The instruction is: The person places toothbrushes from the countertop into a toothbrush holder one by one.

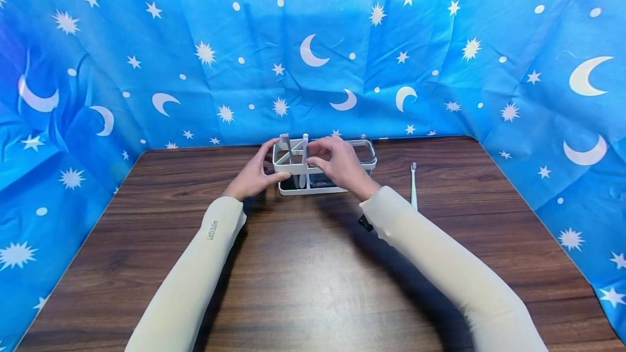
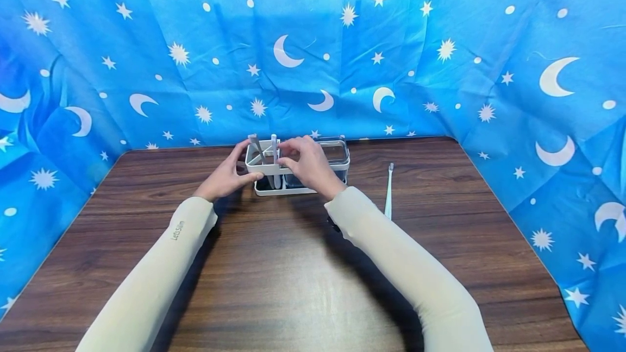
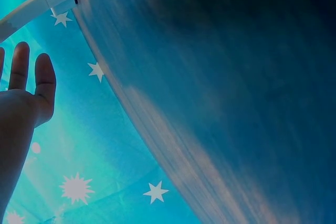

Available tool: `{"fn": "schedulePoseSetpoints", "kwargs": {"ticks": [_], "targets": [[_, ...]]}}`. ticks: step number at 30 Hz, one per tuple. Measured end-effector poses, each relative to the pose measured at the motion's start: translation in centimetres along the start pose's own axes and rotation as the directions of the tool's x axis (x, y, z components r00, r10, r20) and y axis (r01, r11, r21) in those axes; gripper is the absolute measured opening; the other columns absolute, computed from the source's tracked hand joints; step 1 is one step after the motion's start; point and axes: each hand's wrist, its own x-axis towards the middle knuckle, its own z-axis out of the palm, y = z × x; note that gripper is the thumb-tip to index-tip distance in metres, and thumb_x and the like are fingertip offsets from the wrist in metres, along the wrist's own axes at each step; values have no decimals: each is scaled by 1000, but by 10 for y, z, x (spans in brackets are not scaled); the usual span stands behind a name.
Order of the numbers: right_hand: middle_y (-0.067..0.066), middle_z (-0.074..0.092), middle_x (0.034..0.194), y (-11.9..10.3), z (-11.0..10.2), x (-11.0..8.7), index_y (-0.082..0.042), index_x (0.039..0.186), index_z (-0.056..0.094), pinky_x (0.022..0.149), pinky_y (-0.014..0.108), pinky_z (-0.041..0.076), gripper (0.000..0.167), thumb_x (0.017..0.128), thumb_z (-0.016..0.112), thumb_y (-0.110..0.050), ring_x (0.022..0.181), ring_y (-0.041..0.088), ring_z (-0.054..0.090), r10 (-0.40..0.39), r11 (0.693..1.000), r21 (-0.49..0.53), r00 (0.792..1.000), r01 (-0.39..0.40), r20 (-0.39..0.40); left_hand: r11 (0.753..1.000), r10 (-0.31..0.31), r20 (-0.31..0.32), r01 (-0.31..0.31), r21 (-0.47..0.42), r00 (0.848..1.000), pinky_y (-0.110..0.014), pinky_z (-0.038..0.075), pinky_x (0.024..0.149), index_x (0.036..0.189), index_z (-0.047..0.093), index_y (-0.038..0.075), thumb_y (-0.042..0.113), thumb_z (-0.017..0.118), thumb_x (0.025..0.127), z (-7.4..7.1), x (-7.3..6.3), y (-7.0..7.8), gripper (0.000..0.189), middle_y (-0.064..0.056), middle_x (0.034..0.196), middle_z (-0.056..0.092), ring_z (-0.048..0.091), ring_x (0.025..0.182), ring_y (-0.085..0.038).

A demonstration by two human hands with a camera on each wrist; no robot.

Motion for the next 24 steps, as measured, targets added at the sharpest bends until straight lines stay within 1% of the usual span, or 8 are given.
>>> {"fn": "schedulePoseSetpoints", "kwargs": {"ticks": [3, 5, 7, 9, 13, 16, 20, 24], "targets": [[1, 64, 106, 2, -6, -1, -10, 115, 67, 96, 31, 42, 33, 84, 72, -18, 97, 12, 58, -10, 1000, -6, 1000, 10, -18, 1000, -1, -1, 1, 4, 1000, -47, 46, 86, 144, 17, 50, 54, 70, 78, 1, 0, -1, 85, -4, 128, 43, 47, 109, -24], [1, 64, 106, 4, -10, -2, -9, 116, 66, 92, 30, 45, 33, 84, 72, -18, 97, 13, 55, -9, 1000, -25, 999, 8, -34, 1000, 2, -2, -2, 8, 1000, -48, 46, 85, 144, 17, 50, 55, 70, 78, 1, 0, -1, 85, -5, 129, 43, 47, 109, -24], [0, 64, 106, 7, -15, -4, -11, 116, 66, 81, 28, 48, 33, 84, 72, -19, 96, 15, 52, -1, 999, -49, 999, -1, -45, 1000, 7, -4, -7, 12, 1000, -48, 46, 85, 144, 16, 50, 54, 70, 79, 1, 0, -1, 85, -5, 130, 42, 47, 110, -25], [0, 64, 107, 9, -19, -5, -12, 116, 67, 79, 30, 47, 33, 85, 71, -21, 96, 17, 51, 5, 998, -68, 998, -9, -60, 1000, 12, -5, -12, 18, 1000, -49, 46, 85, 144, 16, 50, 53, 71, 79, 1, 0, -1, 85, -5, 131, 42, 47, 110, -25], [1, 63, 110, 13, -26, -6, -13, 117, 66, 82, 35, 48, 32, 86, 70, -22, 98, 22, 52, 23, 998, -62, 997, -27, -68, 1000, 16, -4, -15, 23, 1000, -48, 46, 85, 144, 16, 51, 52, 71, 79, 0, 0, -2, 85, -5, 132, 41, 47, 110, -25], [2, 61, 112, 17, -31, -8, -12, 117, 66, 82, 37, 50, 32, 87, 69, -22, 100, 22, 53, 42, 998, -43, 997, -45, -70, 1000, 15, -3, -15, 23, 1000, -49, 46, 85, 144, 16, 51, 52, 71, 79, 0, -1, -2, 85, -5, 132, 41, 47, 110, -26], [1, 61, 113, 21, -38, -10, -14, 118, 66, 83, 34, 50, 32, 87, 69, -22, 102, 20, 53, 69, 997, -42, 995, -72, -76, 1000, 10, -4, -10, 20, 1000, -49, 46, 85, 144, 15, 51, 54, 70, 78, 0, -1, -1, 85, -5, 133, 40, 48, 111, -28], [0, 61, 111, 25, -47, -12, -15, 118, 66, 79, 30, 50, 31, 88, 68, -22, 97, 19, 54, 84, 994, -62, 992, -90, -93, 1000, 7, -4, -7, 18, 1000, -50, 46, 85, 143, 15, 52, 55, 70, 78, 1, 0, -1, 85, -6, 133, 41, 48, 112, -29]]}}
